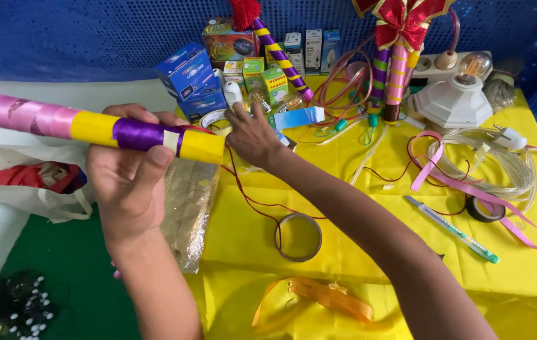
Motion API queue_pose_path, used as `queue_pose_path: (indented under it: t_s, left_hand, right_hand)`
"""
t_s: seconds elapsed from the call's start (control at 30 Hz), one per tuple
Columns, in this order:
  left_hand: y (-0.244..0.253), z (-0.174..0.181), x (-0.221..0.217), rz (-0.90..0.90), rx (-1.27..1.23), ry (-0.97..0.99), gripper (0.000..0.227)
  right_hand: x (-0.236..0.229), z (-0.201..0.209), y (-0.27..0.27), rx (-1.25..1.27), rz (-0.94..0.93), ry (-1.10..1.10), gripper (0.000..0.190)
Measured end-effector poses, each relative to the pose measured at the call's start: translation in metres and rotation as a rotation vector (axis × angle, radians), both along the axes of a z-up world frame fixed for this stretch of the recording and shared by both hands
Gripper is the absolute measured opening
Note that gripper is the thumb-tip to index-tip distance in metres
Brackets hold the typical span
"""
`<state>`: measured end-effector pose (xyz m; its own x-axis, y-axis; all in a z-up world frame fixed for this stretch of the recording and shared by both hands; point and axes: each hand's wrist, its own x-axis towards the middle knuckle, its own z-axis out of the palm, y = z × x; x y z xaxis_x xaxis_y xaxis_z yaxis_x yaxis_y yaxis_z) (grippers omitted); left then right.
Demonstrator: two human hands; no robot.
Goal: Attaching and tying a red string around a decorated cylindrical object as part of a handicraft task.
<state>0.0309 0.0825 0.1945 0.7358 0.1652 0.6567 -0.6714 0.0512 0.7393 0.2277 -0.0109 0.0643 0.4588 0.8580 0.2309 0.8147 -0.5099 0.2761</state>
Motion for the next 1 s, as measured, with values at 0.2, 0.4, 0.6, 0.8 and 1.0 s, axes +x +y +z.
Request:
queue_pose_path:
  t_s: [0.2, 0.4, 0.6, 0.8, 1.0]
  left_hand:
    - [0.018, -0.016, -0.001, 0.109, 0.043, 0.078, 0.034]
    - [0.027, -0.029, -0.002, 0.12, 0.042, 0.101, 0.033]
    - [0.028, -0.029, -0.004, 0.112, 0.042, 0.111, 0.032]
    - [0.028, -0.029, -0.003, 0.107, 0.067, 0.101, 0.03]
    - [0.027, -0.023, -0.004, 0.12, 0.066, 0.096, 0.029]
  right_hand:
    - [0.004, -0.044, 0.034, -0.029, -0.041, -0.172, 0.02]
    - [0.0, -0.039, 0.037, 0.004, -0.069, -0.06, 0.024]
    - [0.0, -0.043, 0.037, 0.042, -0.094, 0.004, 0.018]
    - [-0.004, -0.024, 0.036, 0.046, -0.148, 0.188, 0.019]
    - [-0.005, -0.015, 0.028, -0.019, -0.166, 0.202, 0.022]
